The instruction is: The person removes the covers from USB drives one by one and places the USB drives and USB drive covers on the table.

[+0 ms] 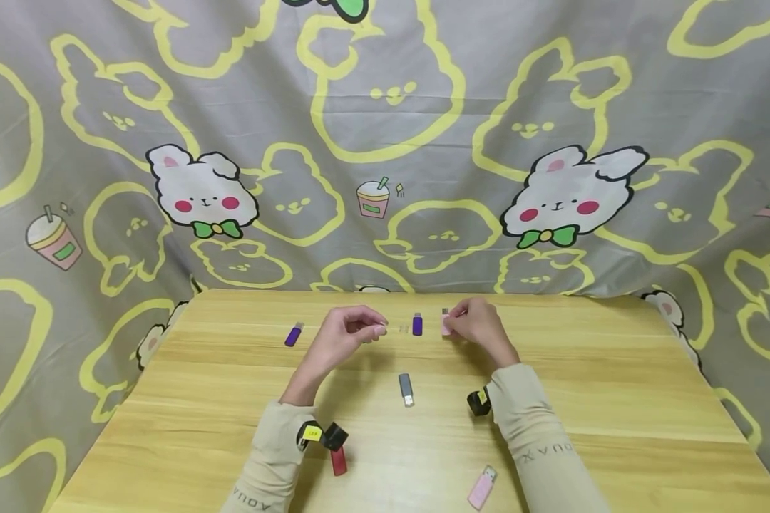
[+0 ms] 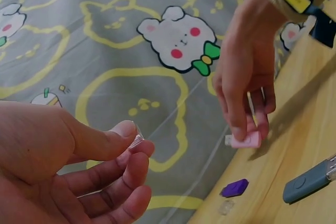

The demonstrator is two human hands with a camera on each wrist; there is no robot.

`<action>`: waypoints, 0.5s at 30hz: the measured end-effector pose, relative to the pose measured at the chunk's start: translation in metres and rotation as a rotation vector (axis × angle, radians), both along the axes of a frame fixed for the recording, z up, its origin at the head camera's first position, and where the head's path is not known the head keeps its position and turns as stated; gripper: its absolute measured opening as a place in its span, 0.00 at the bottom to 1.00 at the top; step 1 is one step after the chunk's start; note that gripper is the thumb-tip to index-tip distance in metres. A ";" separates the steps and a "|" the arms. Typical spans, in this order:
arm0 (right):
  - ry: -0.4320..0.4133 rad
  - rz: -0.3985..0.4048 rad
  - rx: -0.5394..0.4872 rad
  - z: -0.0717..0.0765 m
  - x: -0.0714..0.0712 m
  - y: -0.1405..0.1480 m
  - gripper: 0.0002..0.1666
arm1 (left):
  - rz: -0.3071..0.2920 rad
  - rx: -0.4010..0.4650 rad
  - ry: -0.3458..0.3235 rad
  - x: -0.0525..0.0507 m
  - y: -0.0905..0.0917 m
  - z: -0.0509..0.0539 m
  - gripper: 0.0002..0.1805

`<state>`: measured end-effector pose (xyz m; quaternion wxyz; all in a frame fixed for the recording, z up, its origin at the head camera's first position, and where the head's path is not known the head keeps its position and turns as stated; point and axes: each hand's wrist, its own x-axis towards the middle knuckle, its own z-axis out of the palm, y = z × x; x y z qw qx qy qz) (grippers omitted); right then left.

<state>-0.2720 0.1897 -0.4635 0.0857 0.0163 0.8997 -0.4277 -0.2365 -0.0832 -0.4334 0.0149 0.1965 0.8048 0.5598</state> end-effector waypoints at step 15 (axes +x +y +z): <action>0.017 -0.002 0.109 -0.011 -0.011 0.001 0.11 | -0.019 -0.071 0.002 -0.001 0.013 -0.011 0.04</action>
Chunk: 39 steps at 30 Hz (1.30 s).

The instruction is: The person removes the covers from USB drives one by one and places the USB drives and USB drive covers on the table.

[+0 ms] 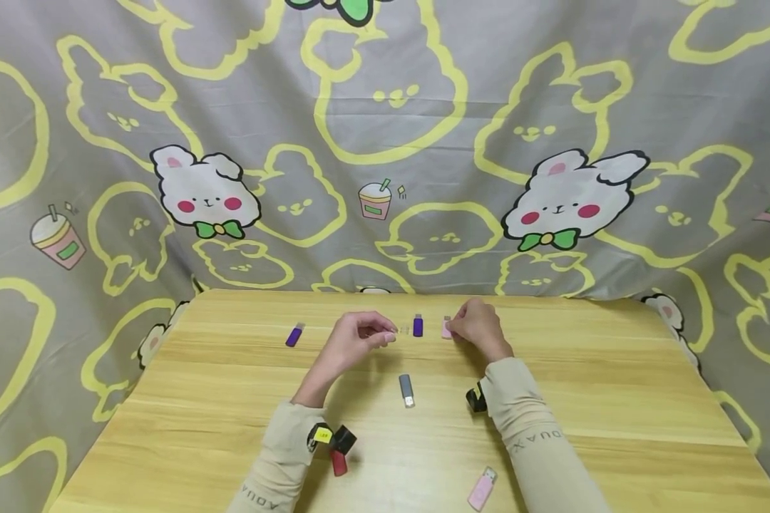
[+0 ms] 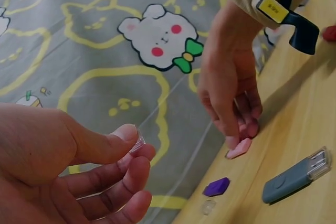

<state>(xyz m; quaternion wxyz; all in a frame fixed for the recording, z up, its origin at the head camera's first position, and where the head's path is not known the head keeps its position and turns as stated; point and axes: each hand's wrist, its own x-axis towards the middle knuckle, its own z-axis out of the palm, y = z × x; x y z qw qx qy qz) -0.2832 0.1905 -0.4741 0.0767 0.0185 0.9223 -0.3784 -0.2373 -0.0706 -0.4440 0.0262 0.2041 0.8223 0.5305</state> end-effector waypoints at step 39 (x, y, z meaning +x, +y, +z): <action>0.169 -0.001 -0.003 0.039 0.106 0.076 0.14 | -0.102 -0.637 0.289 -0.066 0.088 -0.034 0.05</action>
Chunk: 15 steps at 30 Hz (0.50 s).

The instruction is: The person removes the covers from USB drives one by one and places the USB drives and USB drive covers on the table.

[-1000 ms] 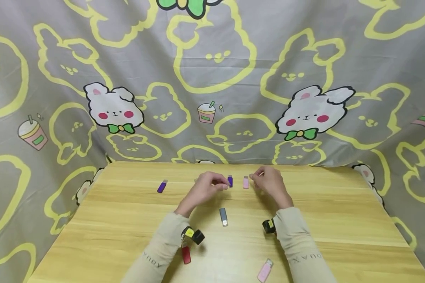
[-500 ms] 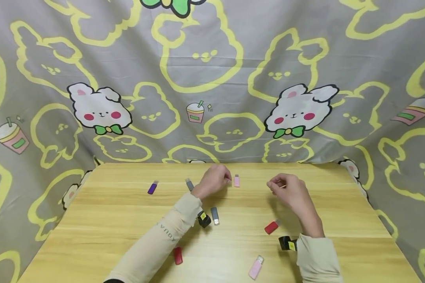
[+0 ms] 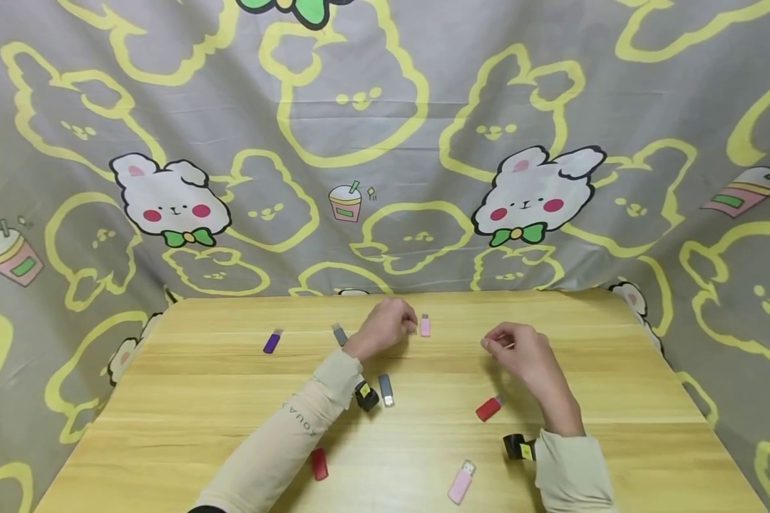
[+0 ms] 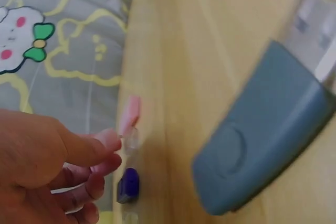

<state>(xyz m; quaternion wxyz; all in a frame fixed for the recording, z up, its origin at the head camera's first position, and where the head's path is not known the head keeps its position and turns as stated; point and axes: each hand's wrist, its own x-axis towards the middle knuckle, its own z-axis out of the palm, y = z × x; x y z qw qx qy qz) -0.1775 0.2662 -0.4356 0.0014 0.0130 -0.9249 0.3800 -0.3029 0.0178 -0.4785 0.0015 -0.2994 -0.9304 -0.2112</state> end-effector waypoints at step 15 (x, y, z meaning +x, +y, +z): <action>-0.001 0.405 0.210 0.004 0.024 -0.010 0.11 | 0.044 0.341 -0.223 0.038 -0.075 0.043 0.08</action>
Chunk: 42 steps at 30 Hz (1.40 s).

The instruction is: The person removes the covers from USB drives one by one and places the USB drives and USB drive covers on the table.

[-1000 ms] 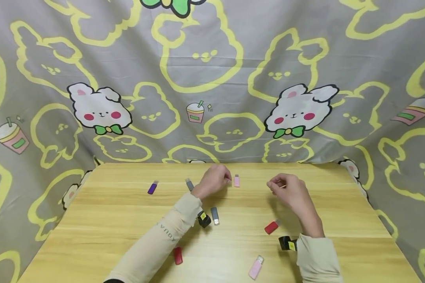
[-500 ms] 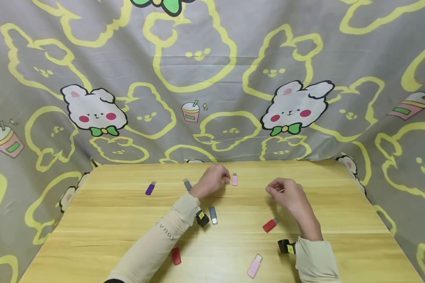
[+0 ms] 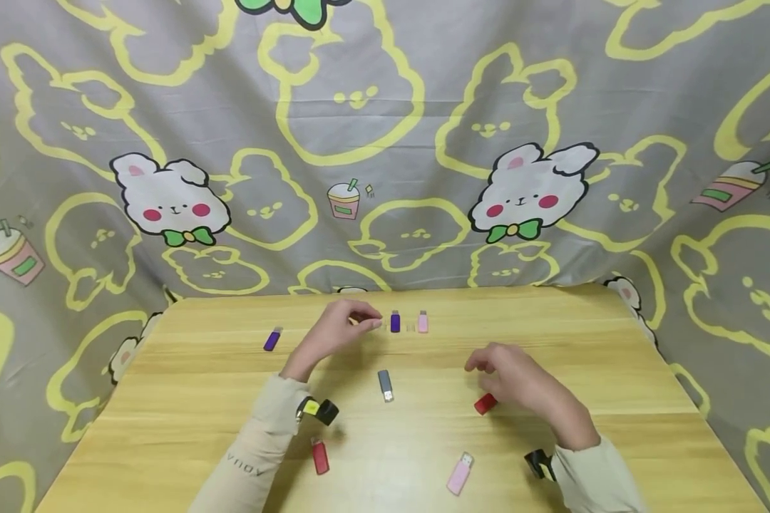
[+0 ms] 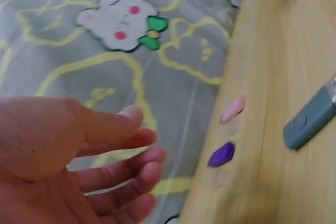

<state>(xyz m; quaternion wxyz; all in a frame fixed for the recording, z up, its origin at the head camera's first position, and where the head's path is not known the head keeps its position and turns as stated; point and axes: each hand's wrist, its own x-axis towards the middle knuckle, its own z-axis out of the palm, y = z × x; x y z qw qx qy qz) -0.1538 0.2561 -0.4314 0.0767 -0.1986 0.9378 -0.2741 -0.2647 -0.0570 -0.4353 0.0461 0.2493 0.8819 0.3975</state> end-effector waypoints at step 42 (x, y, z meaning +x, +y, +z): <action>0.155 -0.237 -0.732 0.007 -0.028 -0.083 0.17 | -0.021 0.415 -0.150 0.038 -0.057 0.002 0.10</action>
